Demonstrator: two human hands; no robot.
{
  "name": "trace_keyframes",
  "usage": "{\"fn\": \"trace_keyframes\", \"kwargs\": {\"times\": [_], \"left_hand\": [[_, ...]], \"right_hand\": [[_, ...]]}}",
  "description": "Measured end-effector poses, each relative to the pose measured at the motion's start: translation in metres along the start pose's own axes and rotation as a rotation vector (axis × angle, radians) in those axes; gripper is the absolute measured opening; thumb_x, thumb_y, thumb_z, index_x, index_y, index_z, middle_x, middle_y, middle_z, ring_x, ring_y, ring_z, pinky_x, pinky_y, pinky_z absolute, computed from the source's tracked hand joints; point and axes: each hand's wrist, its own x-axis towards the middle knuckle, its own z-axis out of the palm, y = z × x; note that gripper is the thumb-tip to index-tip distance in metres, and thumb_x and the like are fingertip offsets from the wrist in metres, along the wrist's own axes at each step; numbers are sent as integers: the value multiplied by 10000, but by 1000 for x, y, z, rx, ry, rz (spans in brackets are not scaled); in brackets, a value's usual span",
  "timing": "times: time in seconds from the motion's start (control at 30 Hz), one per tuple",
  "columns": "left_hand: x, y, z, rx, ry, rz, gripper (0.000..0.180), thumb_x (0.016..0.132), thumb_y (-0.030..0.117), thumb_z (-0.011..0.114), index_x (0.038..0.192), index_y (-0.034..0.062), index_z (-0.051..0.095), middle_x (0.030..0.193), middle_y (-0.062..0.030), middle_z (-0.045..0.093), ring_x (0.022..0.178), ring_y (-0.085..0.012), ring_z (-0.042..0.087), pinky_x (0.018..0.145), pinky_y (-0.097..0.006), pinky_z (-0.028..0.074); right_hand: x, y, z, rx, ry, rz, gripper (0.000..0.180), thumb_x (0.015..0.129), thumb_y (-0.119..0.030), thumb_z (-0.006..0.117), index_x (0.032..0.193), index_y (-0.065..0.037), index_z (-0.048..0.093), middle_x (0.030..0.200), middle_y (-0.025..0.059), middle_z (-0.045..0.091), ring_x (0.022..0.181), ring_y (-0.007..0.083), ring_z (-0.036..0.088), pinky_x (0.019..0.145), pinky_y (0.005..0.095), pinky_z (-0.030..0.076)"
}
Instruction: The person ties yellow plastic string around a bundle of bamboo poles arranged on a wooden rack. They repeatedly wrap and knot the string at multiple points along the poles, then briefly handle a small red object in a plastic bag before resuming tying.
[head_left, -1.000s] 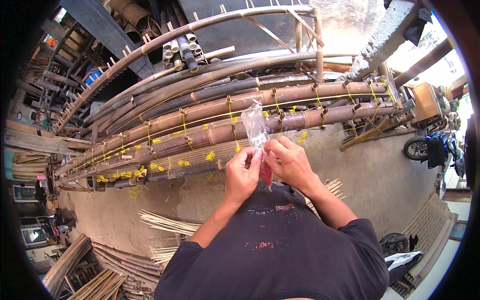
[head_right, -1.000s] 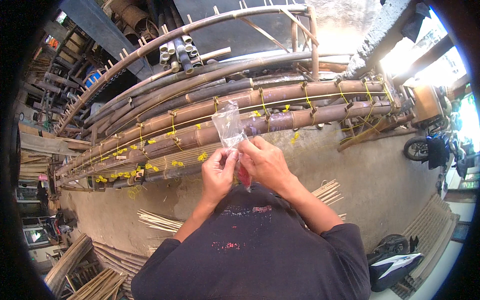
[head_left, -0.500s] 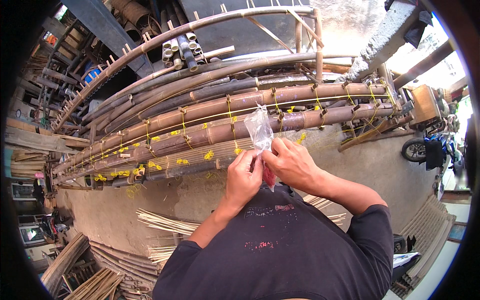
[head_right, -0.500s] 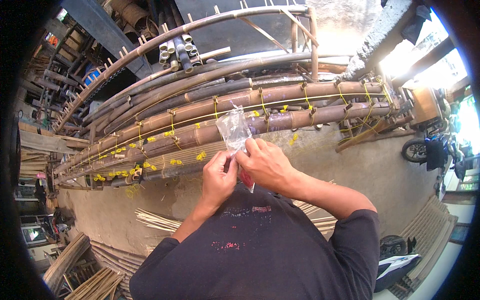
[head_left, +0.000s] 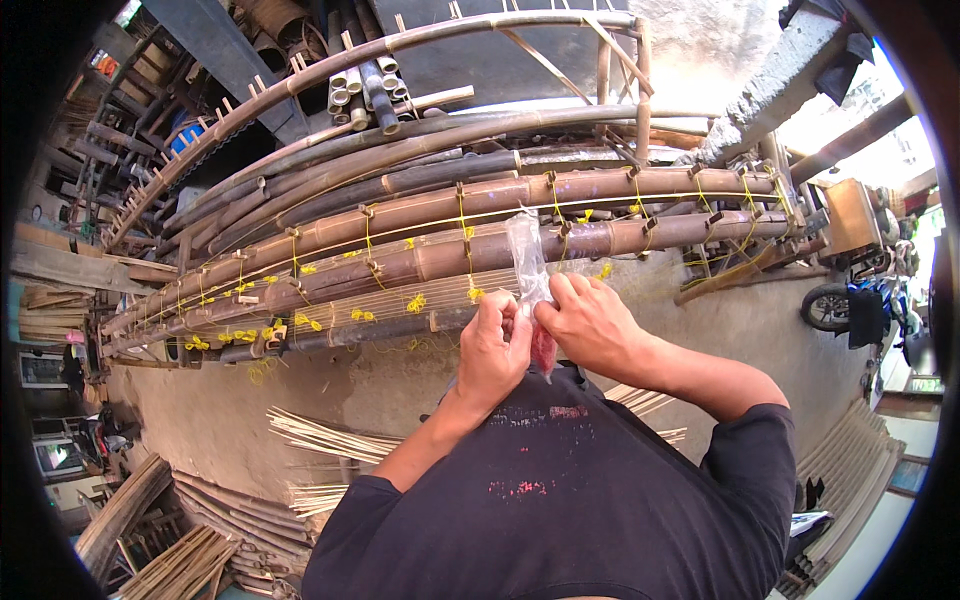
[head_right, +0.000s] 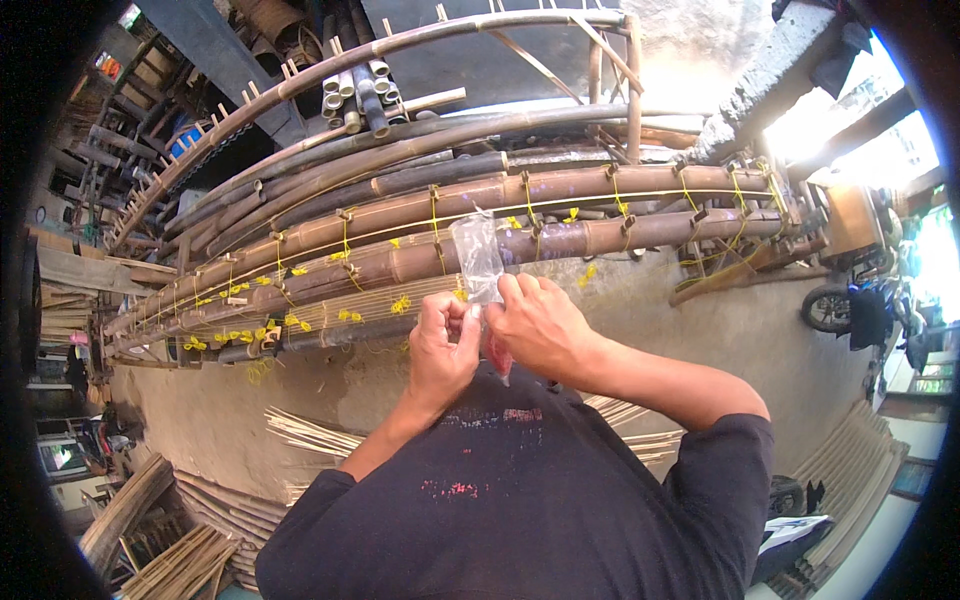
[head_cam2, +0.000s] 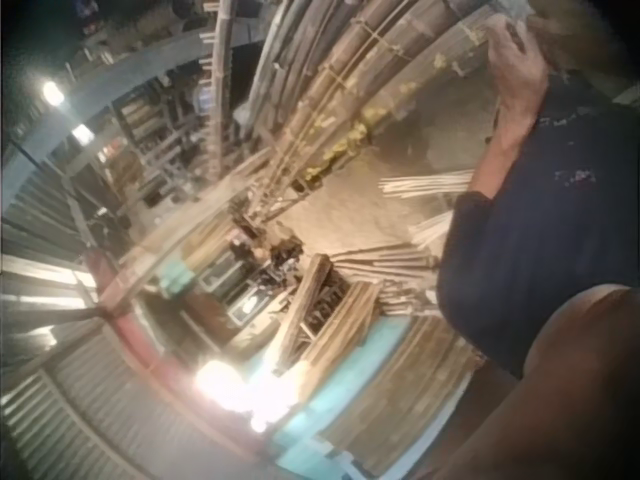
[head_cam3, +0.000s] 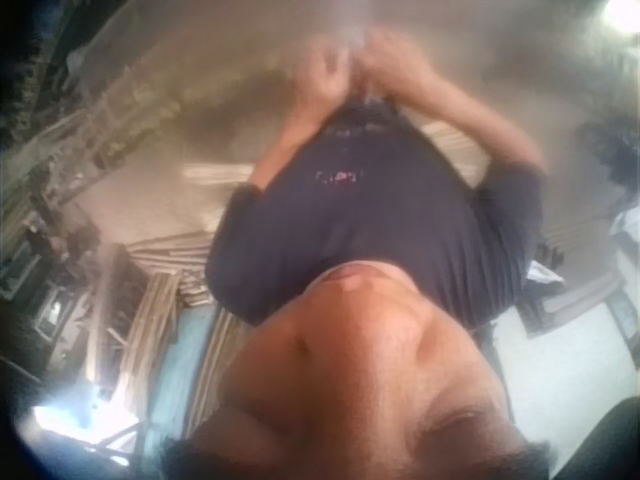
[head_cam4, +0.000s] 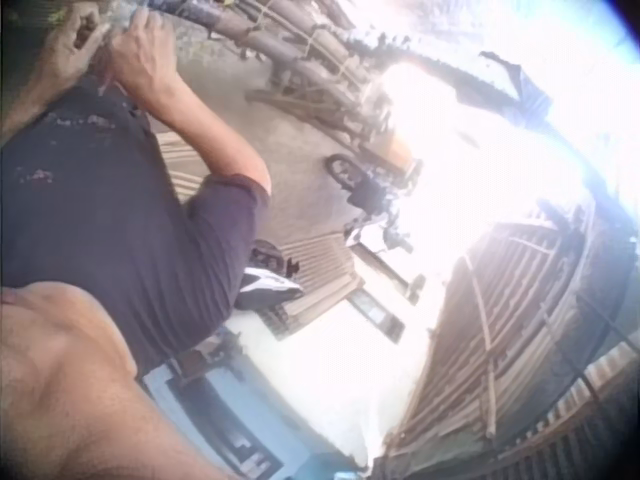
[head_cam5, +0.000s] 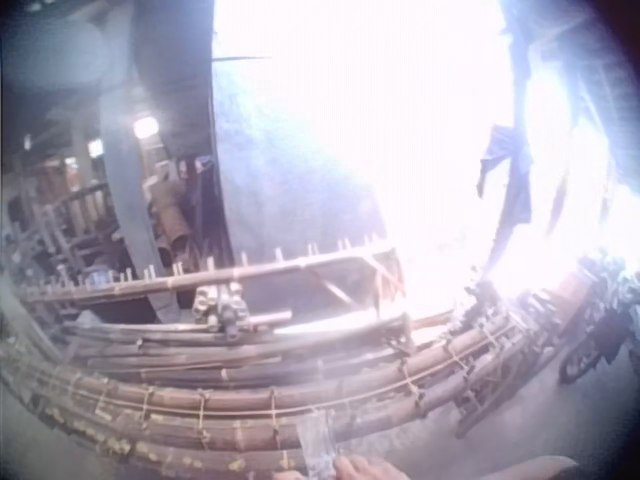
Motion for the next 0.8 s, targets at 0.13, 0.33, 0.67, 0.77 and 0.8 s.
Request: {"fn": "trace_keyframes", "kwargs": {"times": [0.13, 0.33, 0.67, 0.77, 0.8], "left_hand": [[6, -8, -7, -63, -85, -84, 256, 915, 87, 664, 1082, 23, 481, 879, -113, 617, 758, -166, 637, 679, -308, 518], [1, -46, 4, -706, -286, -178, 712, 938, 211, 680, 1490, 57, 257, 1379, -91, 438, 1258, -162, 453, 1084, -358, 373], [1, -36, 5, -693, -462, -365, 426, 970, 122, 617, 1361, 20, 484, 1142, -38, 625, 1023, -111, 593, 869, -288, 505], [0, -39, 5, -547, -463, -285, 373, 967, 111, 613, 1315, 8, 528, 1078, -40, 641, 976, -101, 597, 852, -278, 496], [0, -37, 5, -533, -441, -273, 362, 964, 108, 614, 1301, 2, 537, 1066, -44, 643, 965, -99, 599, 846, -274, 495]], "right_hand": [[0, 13, -14, 179, 137, -47, 120, 777, -124, 656, 858, -87, 576, 859, 87, 519, 802, 265, 582, 669, 398, 500], [4, 9, -19, 507, 261, 57, 176, 798, -101, 665, 970, -68, 654, 844, 101, 563, 736, 302, 608, 650, 400, 508], [11, 27, -35, 602, 31, 218, 179, 825, -203, 685, 917, -55, 721, 809, 157, 613, 774, 352, 622, 713, 430, 491], [15, 35, -36, 616, -6, 160, 169, 812, -180, 708, 934, -67, 735, 797, 145, 611, 762, 328, 613, 711, 410, 483], [16, 36, -37, 635, 3, 129, 167, 811, -157, 712, 955, -78, 741, 778, 133, 605, 749, 307, 604, 704, 398, 475]]}}
